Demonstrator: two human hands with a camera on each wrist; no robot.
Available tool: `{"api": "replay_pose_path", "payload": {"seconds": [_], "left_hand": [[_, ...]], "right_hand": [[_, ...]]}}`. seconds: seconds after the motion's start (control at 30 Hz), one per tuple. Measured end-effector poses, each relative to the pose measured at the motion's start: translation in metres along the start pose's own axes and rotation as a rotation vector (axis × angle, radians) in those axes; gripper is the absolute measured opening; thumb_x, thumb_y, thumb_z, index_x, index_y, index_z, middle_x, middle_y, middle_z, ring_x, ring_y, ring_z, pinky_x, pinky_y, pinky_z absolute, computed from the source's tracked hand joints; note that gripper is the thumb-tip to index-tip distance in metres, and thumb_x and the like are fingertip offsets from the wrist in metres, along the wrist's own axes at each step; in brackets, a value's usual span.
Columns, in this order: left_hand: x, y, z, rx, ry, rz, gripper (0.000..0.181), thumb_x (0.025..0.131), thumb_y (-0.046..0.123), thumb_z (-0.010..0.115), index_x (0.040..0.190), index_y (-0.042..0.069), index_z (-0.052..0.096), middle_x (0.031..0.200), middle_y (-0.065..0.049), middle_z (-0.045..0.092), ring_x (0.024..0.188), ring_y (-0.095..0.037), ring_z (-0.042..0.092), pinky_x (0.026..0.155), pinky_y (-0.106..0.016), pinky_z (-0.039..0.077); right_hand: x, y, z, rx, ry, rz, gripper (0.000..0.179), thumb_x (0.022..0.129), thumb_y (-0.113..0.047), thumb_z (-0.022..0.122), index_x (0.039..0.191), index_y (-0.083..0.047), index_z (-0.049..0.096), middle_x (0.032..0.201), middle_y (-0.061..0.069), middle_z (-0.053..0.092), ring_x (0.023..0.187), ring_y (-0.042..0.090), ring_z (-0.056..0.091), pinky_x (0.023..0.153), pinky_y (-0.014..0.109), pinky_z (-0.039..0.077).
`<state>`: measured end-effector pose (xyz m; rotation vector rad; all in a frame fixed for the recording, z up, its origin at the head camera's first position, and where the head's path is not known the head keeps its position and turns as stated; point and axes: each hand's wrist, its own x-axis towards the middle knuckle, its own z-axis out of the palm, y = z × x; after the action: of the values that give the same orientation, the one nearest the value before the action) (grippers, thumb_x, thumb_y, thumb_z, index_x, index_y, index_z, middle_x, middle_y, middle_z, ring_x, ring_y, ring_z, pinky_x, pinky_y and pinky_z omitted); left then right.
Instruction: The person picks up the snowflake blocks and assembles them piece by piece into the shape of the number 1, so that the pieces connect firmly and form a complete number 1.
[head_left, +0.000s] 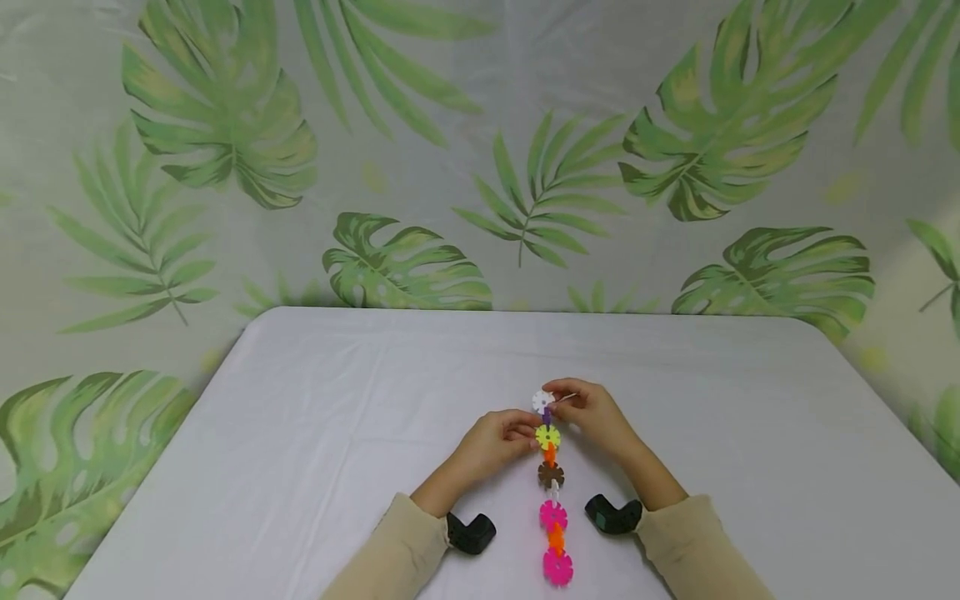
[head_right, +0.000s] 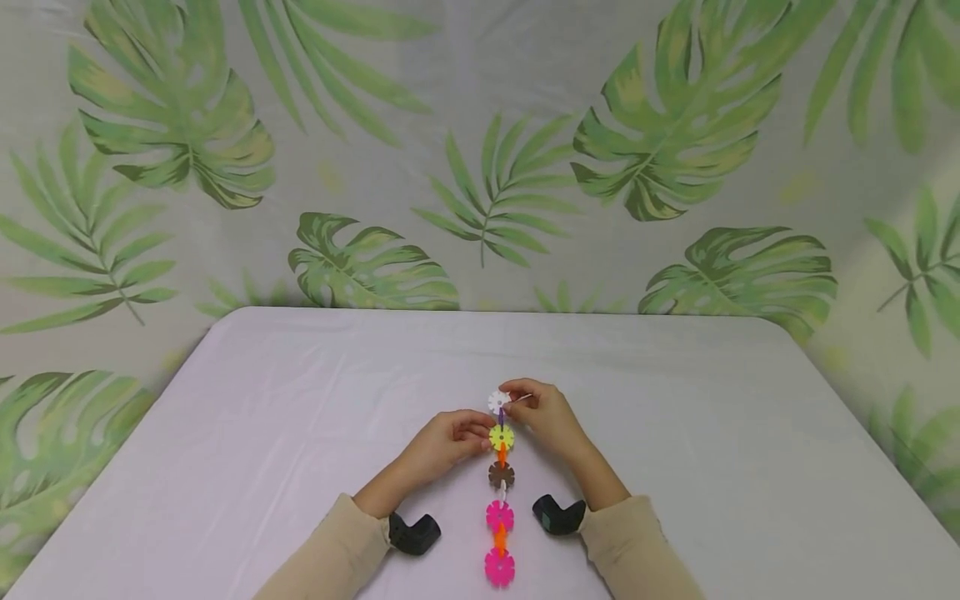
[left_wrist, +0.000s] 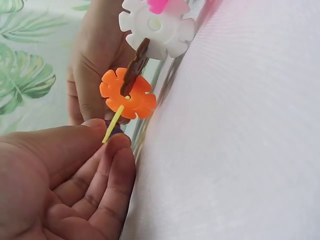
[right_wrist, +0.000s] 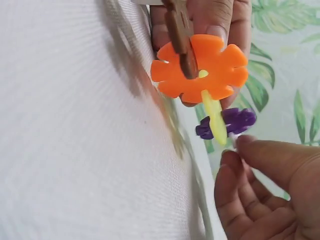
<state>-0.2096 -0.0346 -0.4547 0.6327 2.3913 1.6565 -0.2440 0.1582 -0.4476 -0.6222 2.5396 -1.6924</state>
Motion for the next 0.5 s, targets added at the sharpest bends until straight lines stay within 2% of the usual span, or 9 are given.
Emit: {"api": "replay_pose_path", "payload": {"seconds": [0.13,0.23,0.4,0.5], "left_hand": [[0.000,0.000,-0.001,-0.009,0.001,0.000,0.022,0.084,0.005,0.062,0.105,0.001,0.062,0.090,-0.008,0.066,0.081,-0.018,0.062,0.070,-0.021,0.048],[0.000,-0.002,-0.002,-0.006,0.009,-0.007,0.020,0.084,0.007,0.062,0.103,0.001,0.063,0.089,-0.007,0.066,0.080,-0.017,0.062,0.068,-0.021,0.049],[0.000,0.000,-0.005,0.039,0.018,-0.017,0.017,0.085,0.010,0.062,0.101,0.003,0.063,0.087,0.001,0.065,0.077,-0.009,0.060,0.068,-0.020,0.048],[0.000,0.004,-0.010,0.080,0.037,-0.009,0.020,0.087,0.014,0.061,0.104,0.004,0.062,0.090,0.003,0.063,0.079,-0.009,0.059,0.070,-0.022,0.048]], "right_hand": [[0.000,0.001,0.001,-0.065,-0.019,0.057,0.023,0.084,0.003,0.057,0.108,0.004,0.060,0.090,0.012,0.060,0.070,0.016,0.057,0.060,0.021,0.047],[0.000,0.001,0.001,-0.101,-0.034,0.081,0.024,0.086,0.001,0.055,0.109,0.003,0.059,0.092,0.012,0.060,0.071,0.018,0.056,0.058,0.023,0.047],[0.000,-0.001,-0.003,-0.169,-0.015,0.110,0.023,0.088,-0.004,0.054,0.111,0.000,0.059,0.098,0.013,0.061,0.074,0.018,0.056,0.059,0.026,0.048],[0.000,-0.004,-0.007,-0.196,0.011,0.108,0.024,0.090,-0.010,0.054,0.112,-0.001,0.059,0.101,0.013,0.061,0.076,0.020,0.057,0.063,0.031,0.049]]}}
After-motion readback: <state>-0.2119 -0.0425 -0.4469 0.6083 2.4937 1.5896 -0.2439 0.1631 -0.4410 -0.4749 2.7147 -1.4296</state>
